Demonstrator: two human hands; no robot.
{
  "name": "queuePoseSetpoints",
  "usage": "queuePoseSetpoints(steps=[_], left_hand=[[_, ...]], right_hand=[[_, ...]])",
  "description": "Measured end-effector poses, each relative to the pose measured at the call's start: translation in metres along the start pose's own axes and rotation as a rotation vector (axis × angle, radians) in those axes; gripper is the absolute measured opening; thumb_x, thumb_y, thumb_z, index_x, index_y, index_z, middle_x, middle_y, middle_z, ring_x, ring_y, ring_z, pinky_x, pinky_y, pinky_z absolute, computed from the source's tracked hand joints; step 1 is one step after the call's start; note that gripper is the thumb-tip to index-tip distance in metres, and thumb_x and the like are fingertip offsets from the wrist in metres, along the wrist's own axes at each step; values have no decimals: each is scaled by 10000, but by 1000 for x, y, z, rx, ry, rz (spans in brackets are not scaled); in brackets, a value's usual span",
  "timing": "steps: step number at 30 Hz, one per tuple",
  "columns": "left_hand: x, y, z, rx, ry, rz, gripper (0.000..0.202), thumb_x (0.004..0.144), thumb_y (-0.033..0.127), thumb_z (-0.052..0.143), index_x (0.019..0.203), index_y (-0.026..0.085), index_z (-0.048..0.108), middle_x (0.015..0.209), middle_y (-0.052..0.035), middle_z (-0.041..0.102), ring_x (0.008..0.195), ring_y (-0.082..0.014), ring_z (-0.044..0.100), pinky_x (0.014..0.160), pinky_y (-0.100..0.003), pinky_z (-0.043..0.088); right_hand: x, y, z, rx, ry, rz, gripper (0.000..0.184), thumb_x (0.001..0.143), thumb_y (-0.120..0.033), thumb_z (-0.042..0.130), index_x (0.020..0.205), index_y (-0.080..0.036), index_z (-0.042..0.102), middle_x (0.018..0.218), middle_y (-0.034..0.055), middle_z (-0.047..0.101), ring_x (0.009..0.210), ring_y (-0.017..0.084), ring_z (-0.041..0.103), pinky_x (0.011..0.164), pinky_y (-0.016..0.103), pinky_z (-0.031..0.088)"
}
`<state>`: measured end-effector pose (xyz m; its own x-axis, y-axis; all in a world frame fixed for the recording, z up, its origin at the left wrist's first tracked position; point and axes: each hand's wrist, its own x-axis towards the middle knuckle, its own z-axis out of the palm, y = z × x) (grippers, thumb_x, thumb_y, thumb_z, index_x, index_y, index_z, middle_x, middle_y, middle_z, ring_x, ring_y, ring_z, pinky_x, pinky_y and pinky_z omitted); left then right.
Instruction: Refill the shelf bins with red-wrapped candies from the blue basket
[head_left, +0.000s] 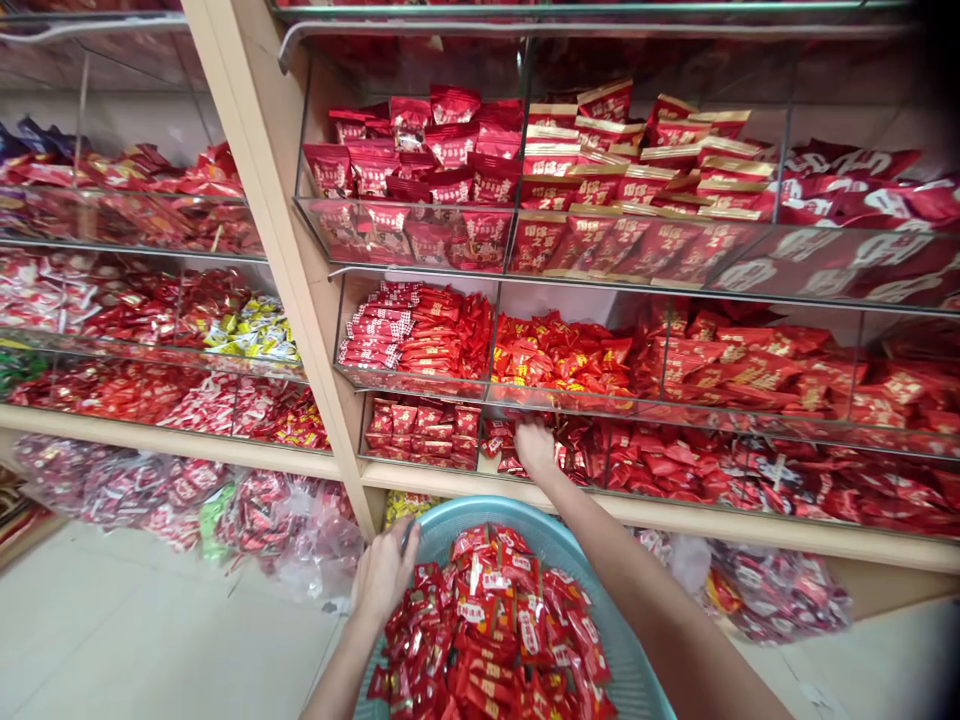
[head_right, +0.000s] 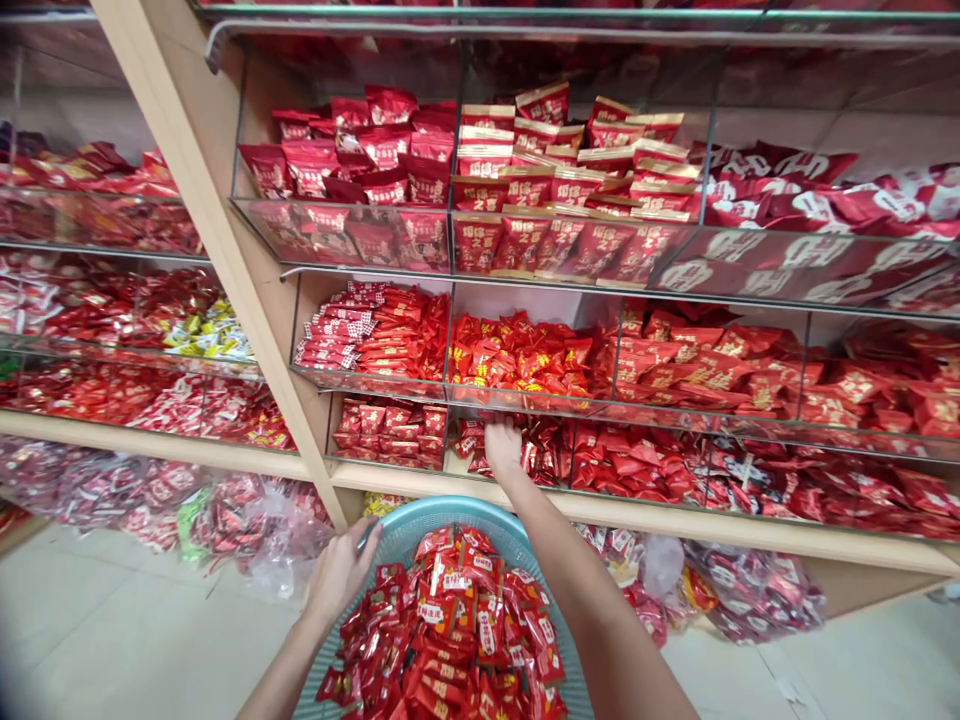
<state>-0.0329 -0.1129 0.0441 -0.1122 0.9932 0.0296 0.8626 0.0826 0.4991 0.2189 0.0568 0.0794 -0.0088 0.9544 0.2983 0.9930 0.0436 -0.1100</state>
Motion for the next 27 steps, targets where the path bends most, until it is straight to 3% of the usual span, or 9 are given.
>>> queuePoseSetpoints(steps=[3,6,9,12,15,18,27], left_hand=[[0,1,-1,6,-2,10,363,941,390,354,1162,238,598,954,-77,722,898,-218,681,723,-243,467],[0,1,0,20,0,28,373,945,402,336,1151,238,600,954,-78,722,898,-225,680,705,-245,464],[0,0,0,34,9,24,377,943,417,339,1134,238,611,958,-78,722,888,-222,682,695,-240,463],[0,1,0,40,16,19,370,940,415,355,1137,238,613,945,-76,725,868,-208,684,696,-228,461],[0,2,-2,49,10,20,365,942,403,355,1141,238,613,944,-74,725,872,-205,683,702,-225,459],[-1,4,-3,58,0,18,361,942,398,358,1137,236,614,949,-77,724,886,-208,679,712,-228,458],[-4,3,-3,26,-7,12,397,944,416,340,1175,223,598,1004,-88,712,950,-227,663,751,-248,455]], right_hand=[[-8,12,-15,31,38,-17,309,845,-46,387,978,-134,651,1051,201,631,910,250,601,754,346,445],[-25,25,-31,159,113,-48,265,905,-153,368,973,-161,624,1020,147,634,843,209,613,742,312,454],[-50,33,-43,628,300,-40,240,910,-314,424,882,-169,613,920,97,642,799,192,612,749,317,480],[-76,32,-50,1182,372,138,284,799,-454,584,807,-171,605,812,54,650,735,182,620,725,341,519],[-101,25,-55,1549,302,353,346,656,-483,718,761,-173,604,741,18,643,688,172,633,706,355,547],[-121,18,-57,1717,187,453,339,610,-448,762,757,-184,607,738,5,650,715,170,654,735,347,559],[-155,13,-32,1770,-48,551,313,622,-420,766,765,-194,602,759,20,669,771,177,667,727,311,559]])
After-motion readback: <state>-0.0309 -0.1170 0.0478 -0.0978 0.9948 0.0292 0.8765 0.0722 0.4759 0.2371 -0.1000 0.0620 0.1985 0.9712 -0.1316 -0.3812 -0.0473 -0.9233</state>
